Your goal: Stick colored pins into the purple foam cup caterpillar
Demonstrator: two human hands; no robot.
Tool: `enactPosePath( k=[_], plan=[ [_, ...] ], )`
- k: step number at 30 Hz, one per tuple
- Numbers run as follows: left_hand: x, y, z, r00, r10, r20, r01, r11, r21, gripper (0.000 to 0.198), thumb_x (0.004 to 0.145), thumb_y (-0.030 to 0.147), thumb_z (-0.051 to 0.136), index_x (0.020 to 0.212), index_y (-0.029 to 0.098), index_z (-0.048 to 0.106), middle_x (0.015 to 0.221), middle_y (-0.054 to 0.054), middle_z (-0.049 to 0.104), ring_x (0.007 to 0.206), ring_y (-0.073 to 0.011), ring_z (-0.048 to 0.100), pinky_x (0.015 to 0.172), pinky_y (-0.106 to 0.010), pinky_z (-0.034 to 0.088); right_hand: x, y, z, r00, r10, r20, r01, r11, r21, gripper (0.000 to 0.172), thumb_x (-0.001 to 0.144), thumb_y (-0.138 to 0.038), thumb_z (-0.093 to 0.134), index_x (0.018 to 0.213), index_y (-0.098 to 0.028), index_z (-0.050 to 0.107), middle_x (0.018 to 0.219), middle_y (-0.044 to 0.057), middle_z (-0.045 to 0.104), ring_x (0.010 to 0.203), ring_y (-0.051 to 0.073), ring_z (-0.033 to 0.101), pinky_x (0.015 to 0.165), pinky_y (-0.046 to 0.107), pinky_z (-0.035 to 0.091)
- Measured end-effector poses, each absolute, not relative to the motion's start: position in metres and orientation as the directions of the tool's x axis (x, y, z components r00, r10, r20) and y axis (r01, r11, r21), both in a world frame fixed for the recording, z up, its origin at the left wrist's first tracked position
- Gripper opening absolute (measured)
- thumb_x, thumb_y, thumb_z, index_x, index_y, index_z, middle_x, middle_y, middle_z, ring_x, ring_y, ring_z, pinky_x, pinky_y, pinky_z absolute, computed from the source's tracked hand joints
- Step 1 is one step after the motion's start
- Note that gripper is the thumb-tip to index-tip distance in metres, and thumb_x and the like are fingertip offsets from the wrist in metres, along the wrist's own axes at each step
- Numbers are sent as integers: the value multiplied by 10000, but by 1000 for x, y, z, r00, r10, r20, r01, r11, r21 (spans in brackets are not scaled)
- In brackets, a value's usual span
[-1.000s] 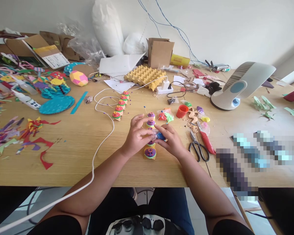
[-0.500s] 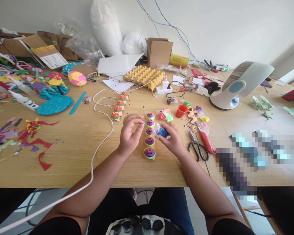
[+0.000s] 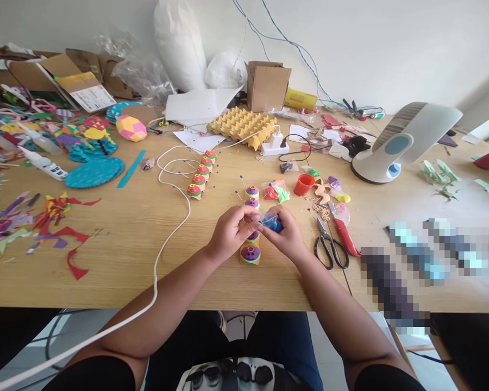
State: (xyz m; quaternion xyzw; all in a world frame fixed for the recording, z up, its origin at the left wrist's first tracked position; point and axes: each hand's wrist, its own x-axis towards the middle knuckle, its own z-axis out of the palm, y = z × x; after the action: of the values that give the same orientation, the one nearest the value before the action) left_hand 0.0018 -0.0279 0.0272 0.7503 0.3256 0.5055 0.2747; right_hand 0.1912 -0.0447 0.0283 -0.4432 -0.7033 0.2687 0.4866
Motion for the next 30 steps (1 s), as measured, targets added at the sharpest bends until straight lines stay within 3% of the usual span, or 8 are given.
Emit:
enactPosePath(
  k=[4, 10, 15, 21, 30],
  plan=[
    [3, -29, 31, 210, 786, 581, 236, -617, 750, 166, 911, 353, 683, 874, 192, 664, 789, -9, 685, 682, -113, 604, 646, -234, 483, 189, -46, 31, -224, 901, 371, 178, 412, -894, 296, 880, -487, 697, 985, -214, 653, 920, 45, 641, 832, 175, 601, 758, 316, 483],
    [5, -31, 36, 198, 787, 585, 190, -616, 764, 174, 903, 342, 695, 835, 187, 656, 760, 4, 681, 669, -102, 592, 649, -224, 482, 190, -44, 29, -223, 925, 306, -19, 310, -951, 266, 886, -486, 692, 899, -220, 689, 917, 49, 646, 847, 167, 610, 760, 317, 508],
    [4, -32, 34, 239, 782, 575, 176, -618, 767, 150, 905, 344, 691, 885, 196, 674, 794, -6, 682, 678, -112, 597, 658, -236, 496, 194, -44, 32, -207, 907, 365, 38, 381, -924, 252, 894, -459, 690, 821, -218, 710, 853, 45, 628, 798, 163, 588, 719, 318, 497],
    [4, -30, 29, 220, 784, 580, 180, -617, 766, 209, 968, 306, 593, 1132, 207, 676, 1057, -79, 717, 948, -174, 678, 846, -298, 538, 197, -42, 33, -169, 934, 316, 78, 332, -940, 264, 893, -477, 687, 869, -220, 737, 902, 47, 668, 823, 161, 611, 739, 309, 505],
    [4, -30, 27, 278, 751, 599, 252, -658, 709, 152, 967, 279, 587, 1060, 215, 688, 975, -56, 730, 871, -161, 680, 793, -287, 542, 194, -39, 29, -199, 928, 314, 100, 338, -936, 313, 852, -508, 724, 812, -197, 733, 834, 57, 690, 777, 163, 619, 714, 315, 515]
  ],
)
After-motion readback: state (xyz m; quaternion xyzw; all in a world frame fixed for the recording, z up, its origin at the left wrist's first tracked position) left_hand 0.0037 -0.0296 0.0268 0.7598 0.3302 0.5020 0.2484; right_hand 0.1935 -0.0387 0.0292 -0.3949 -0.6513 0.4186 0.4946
